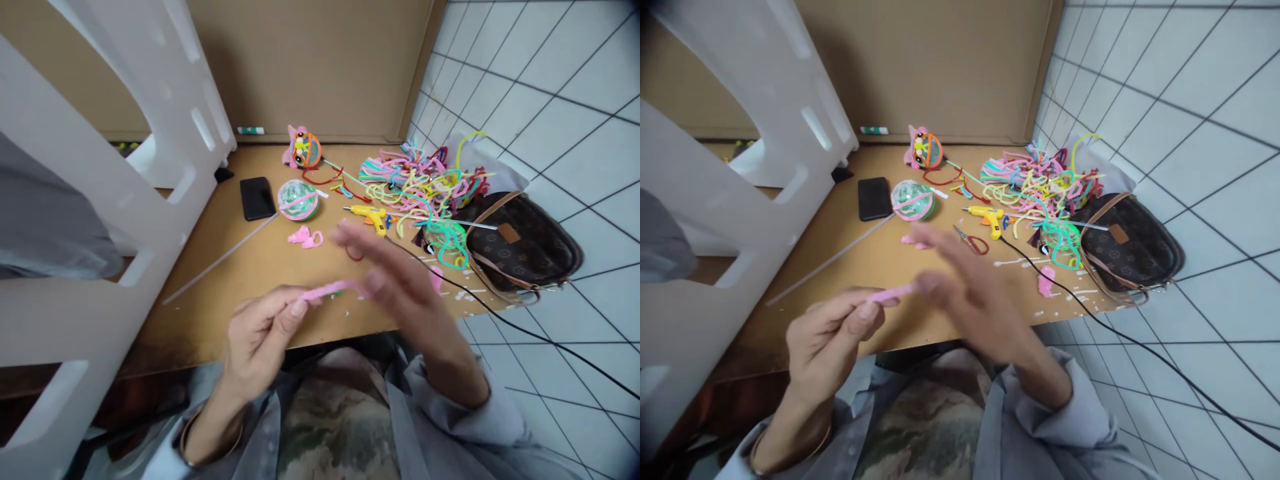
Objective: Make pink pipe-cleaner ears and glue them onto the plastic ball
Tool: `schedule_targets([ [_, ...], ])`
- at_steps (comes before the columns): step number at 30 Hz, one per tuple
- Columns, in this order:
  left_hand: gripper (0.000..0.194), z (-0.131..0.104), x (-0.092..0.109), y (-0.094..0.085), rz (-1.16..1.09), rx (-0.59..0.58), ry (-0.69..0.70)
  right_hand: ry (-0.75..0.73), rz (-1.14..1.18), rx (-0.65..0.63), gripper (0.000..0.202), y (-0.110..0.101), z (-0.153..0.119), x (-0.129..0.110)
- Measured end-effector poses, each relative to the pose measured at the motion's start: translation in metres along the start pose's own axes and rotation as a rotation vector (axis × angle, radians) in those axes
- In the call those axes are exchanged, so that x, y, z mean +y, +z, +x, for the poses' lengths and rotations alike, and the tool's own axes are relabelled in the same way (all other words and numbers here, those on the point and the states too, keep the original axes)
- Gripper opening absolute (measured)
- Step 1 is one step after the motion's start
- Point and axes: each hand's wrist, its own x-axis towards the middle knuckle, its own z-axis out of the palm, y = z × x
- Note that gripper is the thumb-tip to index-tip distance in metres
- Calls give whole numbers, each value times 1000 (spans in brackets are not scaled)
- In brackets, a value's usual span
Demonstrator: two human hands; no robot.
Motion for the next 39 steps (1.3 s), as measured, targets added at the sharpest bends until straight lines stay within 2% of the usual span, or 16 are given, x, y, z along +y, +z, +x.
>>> schedule_targets([
  [1, 16, 1, 3, -4, 36, -79, 17, 57, -27, -166, 33, 8, -6, -5],
  [2, 16, 2, 6, -7, 68, -125, 31, 94, -36, -239, 31, 15, -10, -7],
  [3, 16, 4, 8, -8, 92, -143, 42, 117, -49, -248, 27, 20, -14, -5],
  [5, 12, 8, 7, -8, 138, -94, -1, 157, -52, -224, 28, 24, -17, 4],
  [7, 14, 10, -3, -3, 135, 21, -113, 236, 10, -191, 34, 25, -19, 17],
  [11, 31, 8, -34, 15, -154, 192, -347, 419, 269, -68, 38, 23, -23, 40],
  [13, 38, 5, -44, 24, -249, 155, -440, 444, 334, 17, 38, 23, -26, 48],
  [16, 44, -1, -48, 32, -314, 44, -495, 416, 320, 90, 34, 25, -28, 55],
  [19, 51, 0, -45, 35, -360, -7, -543, 322, 243, 102, 28, 27, -29, 61],
  [22, 54, 6, -45, 37, -422, 1, -565, 196, 96, 101, 23, 29, -28, 69],
  [27, 44, 21, -49, 39, -516, 70, -512, 39, -227, 111, 26, 32, -29, 87],
  [29, 43, 26, -51, 41, -555, 60, -521, 2, -332, 88, 27, 32, -29, 91],
  [34, 38, 30, -59, 50, -516, 0, -483, -39, -490, 59, 29, 30, -27, 95],
  [37, 30, 34, -67, 55, -509, 48, -467, -19, -503, 36, 31, 26, -24, 98],
  [39, 24, 39, -72, 57, -587, 88, -499, 11, -475, 26, 32, 23, -20, 99],
])
